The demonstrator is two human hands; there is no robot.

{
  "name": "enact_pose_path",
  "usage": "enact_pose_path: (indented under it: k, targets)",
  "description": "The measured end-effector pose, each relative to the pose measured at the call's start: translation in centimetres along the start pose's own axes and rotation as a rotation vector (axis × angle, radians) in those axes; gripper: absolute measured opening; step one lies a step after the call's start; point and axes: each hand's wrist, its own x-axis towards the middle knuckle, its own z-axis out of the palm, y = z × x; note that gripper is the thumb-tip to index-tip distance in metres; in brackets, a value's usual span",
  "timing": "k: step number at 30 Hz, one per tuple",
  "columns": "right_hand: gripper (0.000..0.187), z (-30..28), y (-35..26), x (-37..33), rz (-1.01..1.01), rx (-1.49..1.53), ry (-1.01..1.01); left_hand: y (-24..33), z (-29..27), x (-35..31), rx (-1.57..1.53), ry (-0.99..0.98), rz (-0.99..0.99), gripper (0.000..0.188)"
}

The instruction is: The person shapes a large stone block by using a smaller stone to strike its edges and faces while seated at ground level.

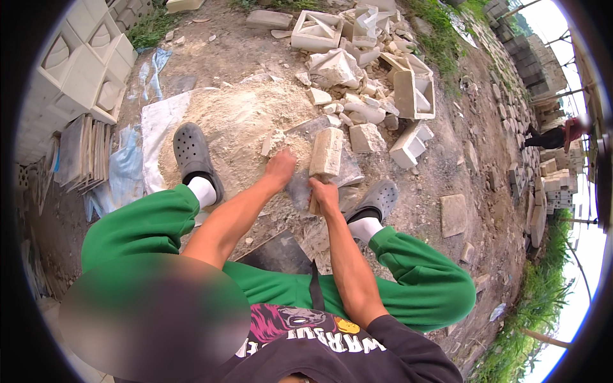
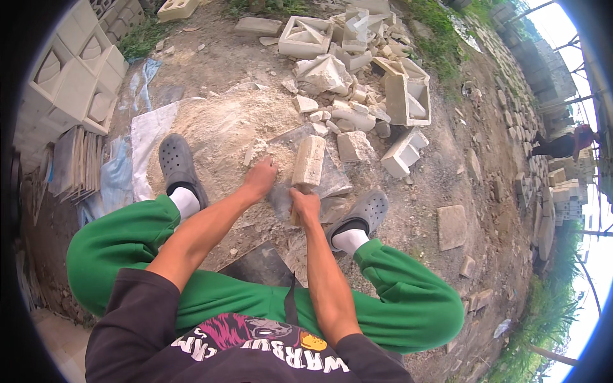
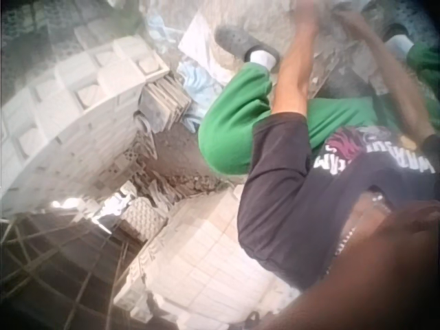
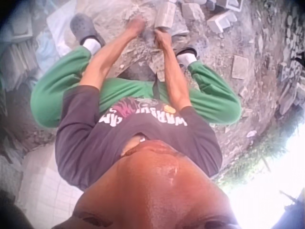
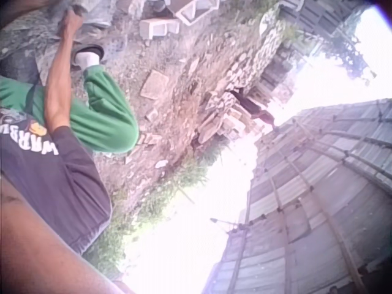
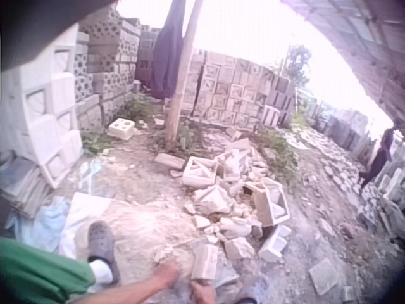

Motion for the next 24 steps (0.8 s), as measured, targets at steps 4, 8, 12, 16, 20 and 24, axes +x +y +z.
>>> enact_pose_path:
  k: [4, 8, 12, 16, 20, 24]
  targets:
    - [0.035, -1.6, 1.8, 1.8, 0.058, -0.08, 0.002, 0.9, 0.6, 1.3, 0.027, -0.112, 0.02, 0.019]
    - [0.048, -0.1, 2.1, 1.5, 0.031, -0.217, -0.031, -0.5, 1.9, 2.6, -0.03, -0.067, -0.036, 0.019]
    - [0.028, -1.8, 4.6, 3.8, -0.102, -0.319, 0.065, 0.2, -1.0, 4.9, 0.097, 0.098, 0.15, 0.024]
    - [0.029, -0.5, 0.6, 0.8, -0.096, -0.354, 0.048, -4.5, -3.0, 4.1, 0.154, 0.351, 0.141, 0.035]
    - [0.028, 0.0, -1.7, -1.1, -0.251, -0.19, 0.016, -5.1, -3.6, 2.9, -0.068, 0.32, -0.073, 0.047]
    - [0.029, 1.2, -1.7, -0.8, -0.25, -0.216, -0.028, -5.3, -2.0, 1.0, -0.181, 0.278, -0.162, 0.052]
